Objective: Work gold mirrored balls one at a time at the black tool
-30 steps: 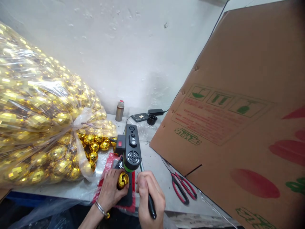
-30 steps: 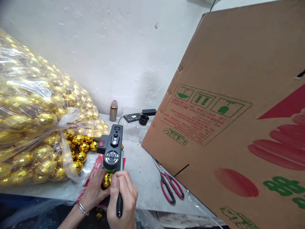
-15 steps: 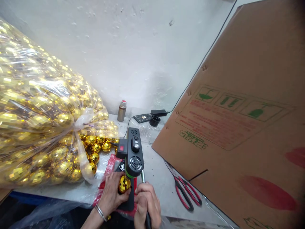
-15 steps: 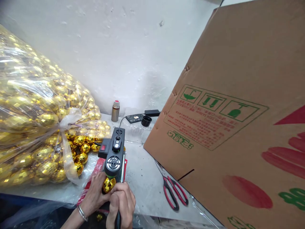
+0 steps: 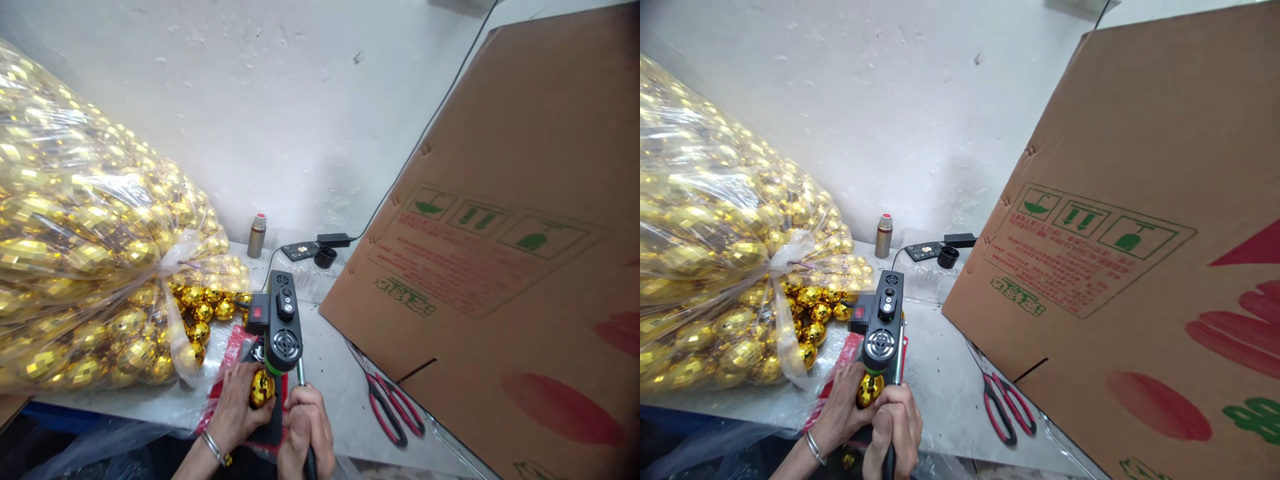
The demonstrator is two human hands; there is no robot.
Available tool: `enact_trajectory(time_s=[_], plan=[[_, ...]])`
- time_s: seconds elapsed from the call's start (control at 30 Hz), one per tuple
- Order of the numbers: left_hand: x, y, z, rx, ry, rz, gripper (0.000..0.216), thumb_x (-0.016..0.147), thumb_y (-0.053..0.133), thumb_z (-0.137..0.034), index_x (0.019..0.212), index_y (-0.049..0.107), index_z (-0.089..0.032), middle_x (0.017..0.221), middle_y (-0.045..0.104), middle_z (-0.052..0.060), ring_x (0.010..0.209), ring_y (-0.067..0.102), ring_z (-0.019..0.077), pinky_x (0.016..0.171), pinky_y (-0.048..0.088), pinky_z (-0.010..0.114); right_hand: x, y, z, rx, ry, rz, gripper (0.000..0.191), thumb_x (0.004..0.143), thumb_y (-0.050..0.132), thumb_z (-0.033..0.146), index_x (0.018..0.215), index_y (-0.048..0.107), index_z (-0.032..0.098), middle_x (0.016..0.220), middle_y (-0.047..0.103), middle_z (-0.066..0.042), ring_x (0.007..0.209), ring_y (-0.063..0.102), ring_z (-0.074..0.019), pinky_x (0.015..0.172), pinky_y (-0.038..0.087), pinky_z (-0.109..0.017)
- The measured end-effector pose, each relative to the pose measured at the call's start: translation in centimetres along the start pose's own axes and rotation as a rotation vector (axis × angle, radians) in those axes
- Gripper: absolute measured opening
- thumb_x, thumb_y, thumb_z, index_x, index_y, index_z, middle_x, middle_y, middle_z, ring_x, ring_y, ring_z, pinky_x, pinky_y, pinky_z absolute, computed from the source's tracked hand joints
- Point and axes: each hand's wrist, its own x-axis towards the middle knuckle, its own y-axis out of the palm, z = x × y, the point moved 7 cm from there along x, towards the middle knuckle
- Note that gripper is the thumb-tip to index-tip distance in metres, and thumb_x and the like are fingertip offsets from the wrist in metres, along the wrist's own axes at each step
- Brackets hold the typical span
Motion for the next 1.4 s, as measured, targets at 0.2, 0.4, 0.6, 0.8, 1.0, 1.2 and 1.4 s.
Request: enact_trajectory(time_s=[0.2, 0.4, 0.6, 0.8, 1.0, 1.2, 1.4], plan=[[0.2, -0.1, 0.0, -0.024, -0.013, -0.013, 0.033, 0.074, 0.071, -0.029, 0.106, 0.067, -0.021, 0.095, 0.071, 0.008, 0.093, 0.066, 0.0329, 0.090, 0.051, 0.054, -0.5, -0.1, -0.5, 0.021, -0.006, 0.060, 0.032, 0.101, 0.038, 0.013, 0.075, 0.053, 0.022, 0.070, 0.052, 0.002, 0.061, 0.052, -0.0117, 0.059, 0.042, -0.027], [0.2, 0.2, 0.3, -0.059, -0.012, -0.021, 0.040, 0.071, 0.072, -0.026, 0.110, 0.067, -0.020, 0.099, 0.072, 0.010, 0.095, 0.066, 0.0335, 0.089, 0.051, 0.053, -0.9, -0.2, -1.2, 0.029, 0.015, 0.066, 0.032, 0.100, 0.039, 0.010, 0.073, 0.051, 0.022, 0.071, 0.053, 0.003, 0.062, 0.053, -0.0113, 0.061, 0.042, -0.026], [0.2, 0.4, 0.4, -0.067, 0.013, -0.047, 0.043, 0.071, 0.072, -0.026, 0.113, 0.067, -0.019, 0.102, 0.072, 0.011, 0.098, 0.066, 0.0342, 0.092, 0.051, 0.055, -1.0, -0.2, -1.4, 0.033, -0.015, 0.062, 0.033, 0.103, 0.040, 0.015, 0.072, 0.050, 0.022, 0.070, 0.054, 0.003, 0.062, 0.053, -0.0111, 0.061, 0.043, -0.026], [0.2, 0.4, 0.4, -0.064, 0.014, -0.055, 0.045, 0.070, 0.071, -0.023, 0.114, 0.066, -0.018, 0.101, 0.071, 0.010, 0.098, 0.066, 0.0338, 0.091, 0.052, 0.055, -0.8, -0.1, -1.4, 0.025, -0.019, 0.058, 0.034, 0.103, 0.040, 0.016, 0.070, 0.051, 0.021, 0.069, 0.054, 0.003, 0.061, 0.053, -0.0104, 0.058, 0.041, -0.025], [0.3, 0.5, 0.4, -0.071, 0.017, -0.045, 0.044, 0.070, 0.070, -0.021, 0.113, 0.067, -0.018, 0.102, 0.072, 0.010, 0.098, 0.066, 0.0343, 0.091, 0.052, 0.055, -0.5, 0.0, -1.1, 0.012, -0.008, 0.058, 0.035, 0.104, 0.040, 0.019, 0.071, 0.051, 0.022, 0.069, 0.053, 0.003, 0.060, 0.053, -0.0109, 0.056, 0.041, -0.025], [0.2, 0.5, 0.5, -0.067, 0.023, -0.068, 0.045, 0.070, 0.070, -0.020, 0.114, 0.066, -0.018, 0.103, 0.072, 0.010, 0.099, 0.066, 0.0339, 0.092, 0.052, 0.055, -0.4, 0.2, -0.8, 0.001, -0.014, 0.054, 0.036, 0.104, 0.038, 0.018, 0.070, 0.047, 0.022, 0.068, 0.050, 0.004, 0.059, 0.051, -0.0101, 0.055, 0.040, -0.024], [0.3, 0.5, 0.5, -0.061, 0.026, -0.078, 0.044, 0.071, 0.071, -0.023, 0.114, 0.067, -0.020, 0.102, 0.073, 0.010, 0.100, 0.067, 0.0341, 0.094, 0.052, 0.056, -1.1, 0.1, -0.9, -0.028, -0.062, 0.110, 0.034, 0.103, 0.037, 0.016, 0.072, 0.049, 0.022, 0.069, 0.052, 0.003, 0.058, 0.052, -0.0106, 0.053, 0.041, -0.023]])
